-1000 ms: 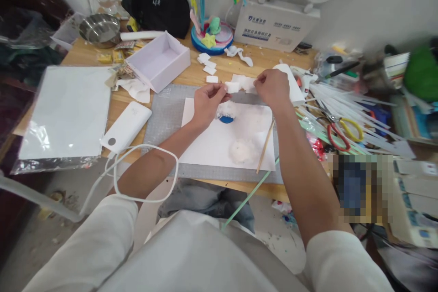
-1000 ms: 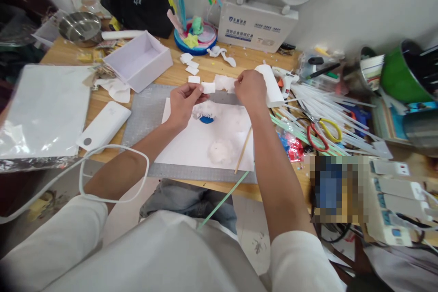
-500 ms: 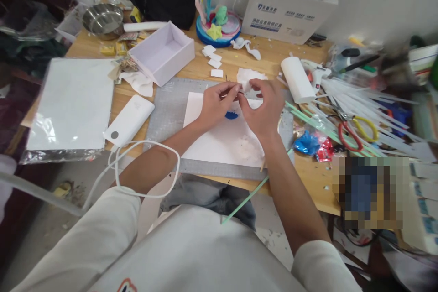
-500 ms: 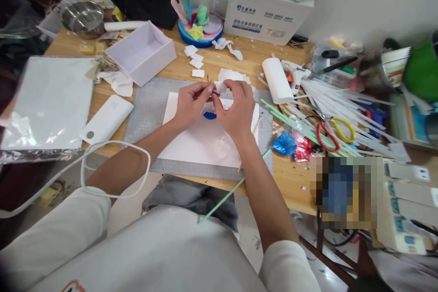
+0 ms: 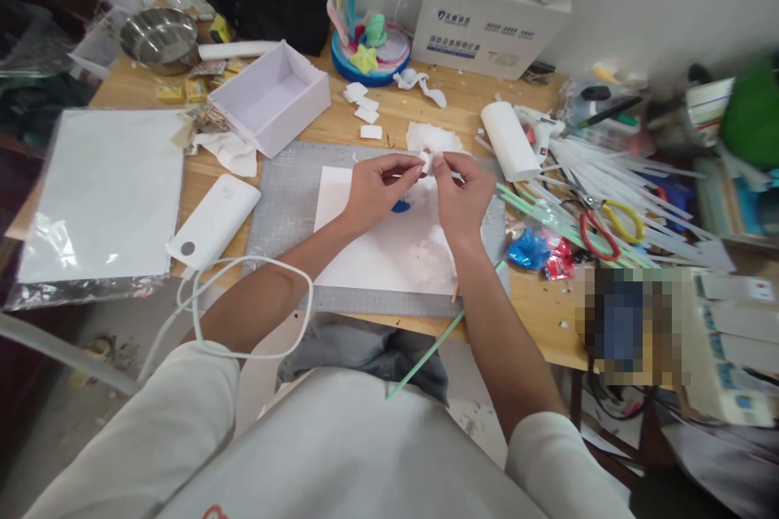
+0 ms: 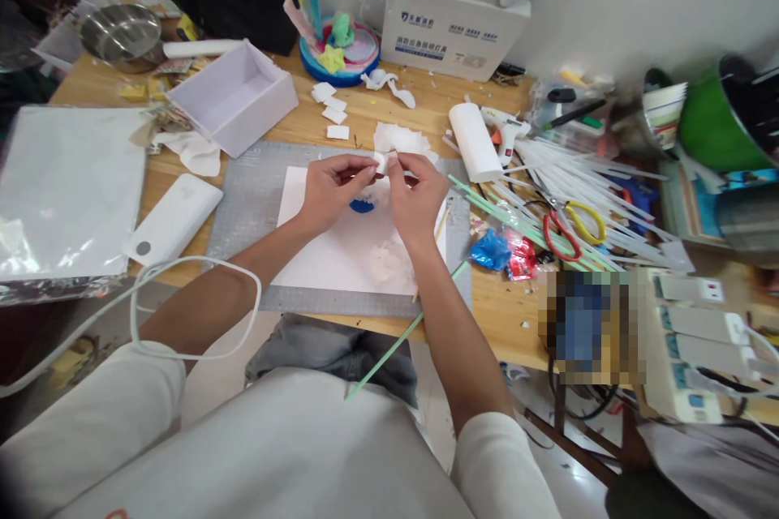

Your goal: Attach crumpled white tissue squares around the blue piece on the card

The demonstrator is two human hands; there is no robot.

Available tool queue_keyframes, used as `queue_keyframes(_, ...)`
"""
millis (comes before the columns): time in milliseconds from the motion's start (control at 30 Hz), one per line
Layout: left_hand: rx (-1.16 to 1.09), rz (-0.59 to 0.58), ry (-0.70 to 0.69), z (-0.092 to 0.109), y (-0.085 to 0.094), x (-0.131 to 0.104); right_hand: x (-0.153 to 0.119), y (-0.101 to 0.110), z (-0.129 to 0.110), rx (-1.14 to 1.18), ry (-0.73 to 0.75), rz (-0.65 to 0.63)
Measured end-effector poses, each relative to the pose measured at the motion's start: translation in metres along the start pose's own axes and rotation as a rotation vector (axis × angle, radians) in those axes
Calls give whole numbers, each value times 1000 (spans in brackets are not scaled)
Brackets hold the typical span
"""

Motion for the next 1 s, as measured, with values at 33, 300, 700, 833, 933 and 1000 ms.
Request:
queue_keyframes(33,-5,6,8,-1,0,1,1,1,2,11,-11,19)
queue_keyframes(300,-50,120,34,-1,10,7,37,17,20,-51,-67,55)
queue_keyframes(700,-39,142,82,3,12,6,96,14,45,-533,-61,4)
queue_keyframes(833,2,146,81,5,11,4,71,26,19,-410,60,153)
queue_keyframes(933,104,140,61,6,10,3,36,19,-9,-262,101,67)
queue_keyframes(1000,167,128,37,8,10,2,15,10,-21,-177,65,-25)
Point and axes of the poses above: each hand's wrist, its own x-axis towards the middle knuckle, its own y-axis out of the back of the hand, z = x × y, the point moved 6 cm from there along x, towards the middle knuckle, and after that the axes turned 4 degrees about -z, right-handed, at the moved point
